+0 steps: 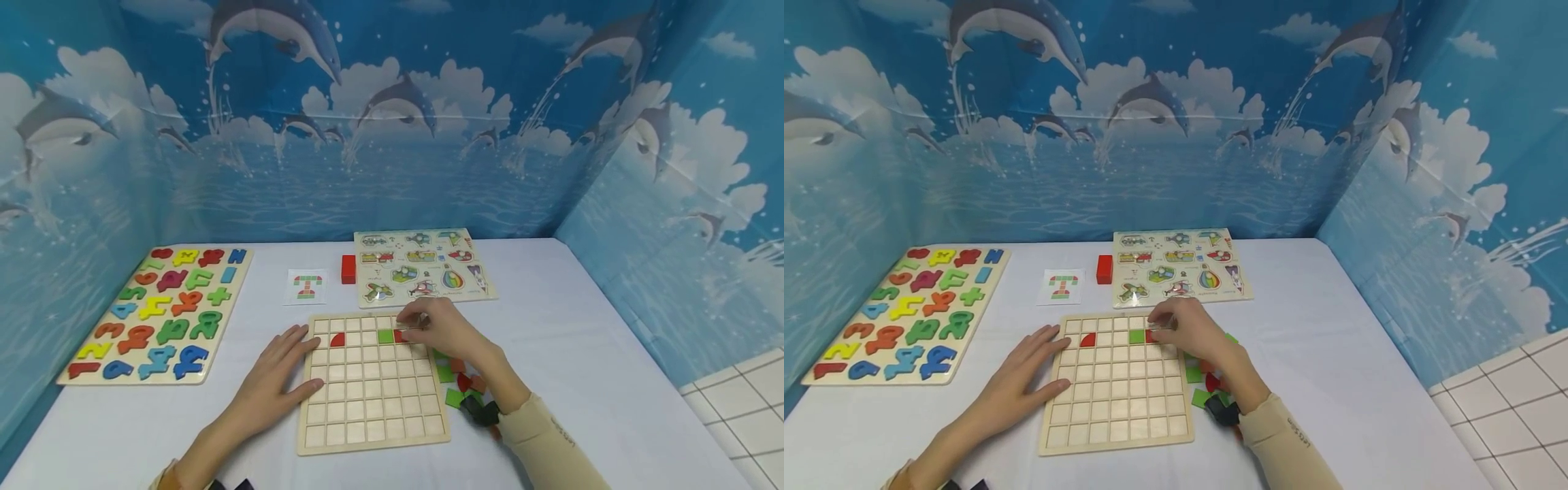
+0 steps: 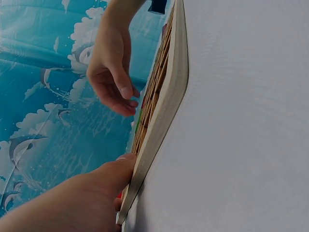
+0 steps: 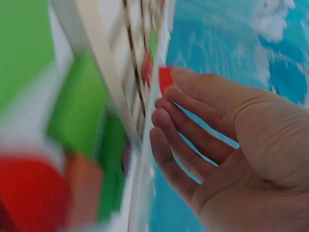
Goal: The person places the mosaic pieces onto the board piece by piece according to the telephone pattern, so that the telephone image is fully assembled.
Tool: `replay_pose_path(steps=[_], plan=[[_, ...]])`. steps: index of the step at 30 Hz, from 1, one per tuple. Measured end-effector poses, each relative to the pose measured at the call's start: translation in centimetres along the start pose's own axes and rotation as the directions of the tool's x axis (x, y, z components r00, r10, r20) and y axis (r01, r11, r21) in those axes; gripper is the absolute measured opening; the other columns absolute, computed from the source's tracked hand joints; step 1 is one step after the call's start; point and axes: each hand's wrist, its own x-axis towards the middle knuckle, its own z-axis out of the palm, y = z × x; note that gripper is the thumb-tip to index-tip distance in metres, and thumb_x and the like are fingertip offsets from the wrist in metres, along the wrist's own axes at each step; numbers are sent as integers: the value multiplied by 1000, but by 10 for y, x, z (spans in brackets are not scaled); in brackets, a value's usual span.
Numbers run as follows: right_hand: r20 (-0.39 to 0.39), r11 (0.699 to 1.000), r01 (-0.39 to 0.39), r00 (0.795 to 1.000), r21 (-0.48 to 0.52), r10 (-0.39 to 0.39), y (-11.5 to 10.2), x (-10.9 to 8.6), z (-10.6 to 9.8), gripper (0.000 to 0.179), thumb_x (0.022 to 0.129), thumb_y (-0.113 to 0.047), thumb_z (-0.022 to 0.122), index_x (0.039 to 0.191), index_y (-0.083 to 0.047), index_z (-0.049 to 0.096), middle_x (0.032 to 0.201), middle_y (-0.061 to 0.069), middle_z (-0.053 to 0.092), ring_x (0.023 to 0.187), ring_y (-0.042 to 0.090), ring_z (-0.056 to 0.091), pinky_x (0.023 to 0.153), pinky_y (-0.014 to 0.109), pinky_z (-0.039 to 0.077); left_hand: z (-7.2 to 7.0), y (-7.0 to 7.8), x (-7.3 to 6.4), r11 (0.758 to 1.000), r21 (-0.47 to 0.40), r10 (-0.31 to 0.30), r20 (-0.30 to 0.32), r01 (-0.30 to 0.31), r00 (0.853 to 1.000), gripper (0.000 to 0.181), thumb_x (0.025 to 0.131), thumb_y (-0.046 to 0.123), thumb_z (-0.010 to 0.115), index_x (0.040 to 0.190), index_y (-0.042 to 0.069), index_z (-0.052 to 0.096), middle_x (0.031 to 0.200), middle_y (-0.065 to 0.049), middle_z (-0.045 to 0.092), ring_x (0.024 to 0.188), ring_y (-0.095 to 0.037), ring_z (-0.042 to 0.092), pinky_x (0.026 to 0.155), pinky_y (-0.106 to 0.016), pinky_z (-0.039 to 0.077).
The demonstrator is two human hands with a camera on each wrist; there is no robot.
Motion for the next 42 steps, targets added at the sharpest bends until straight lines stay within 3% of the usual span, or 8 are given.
replay_pose_path(steps=[8,14,20,32,37,42], plan=[[23,990,-137,990,32,136,27,-15,-46,26,94,-13,80,118,-5,76,111,8,76,101,21,70,94,44,64,1,0,1,1000,3,4,1,-4,1000,70,95,48,76,154,18,53,170,-10,38,160,-34,28,131,-59,20],[114,988,-150,983,28,145,45,-13,-44,25,89,-18,86,110,-7,78,97,3,75,86,16,64,82,33,60,1,-1,0,1000,5,-10,6,10,1000,71,95,51,74,154,19,52,170,-9,37,160,-33,27,131,-58,20],[161,978,-203,968,44,193,43,-12,-39,22,83,-13,90,101,-10,77,86,2,68,80,19,59,73,31,54,1,-1,-1,1000,2,-5,4,5,1000,71,95,50,75,155,18,52,170,-9,37,160,-33,27,131,-57,20],[179,982,-187,967,16,182,40,-12,-36,16,86,-13,88,93,-10,74,81,1,61,79,19,54,69,29,47,-2,1,1,1000,1,-4,7,4,1000,70,95,47,76,154,16,53,169,-11,38,160,-34,27,131,-59,20],[190,990,-142,972,22,135,38,-11,-39,15,88,-13,86,94,-12,72,86,-1,66,82,18,58,72,29,51,-2,2,0,1000,2,-11,10,11,1000,70,95,47,76,154,16,53,169,-11,38,160,-34,27,131,-59,20],[208,993,-73,977,95,52,32,-11,-41,10,92,-13,83,97,-13,75,89,-1,72,82,18,64,75,29,57,-2,2,0,1000,2,-5,9,5,1000,70,95,46,76,154,16,53,169,-11,38,160,-35,28,131,-59,20]])
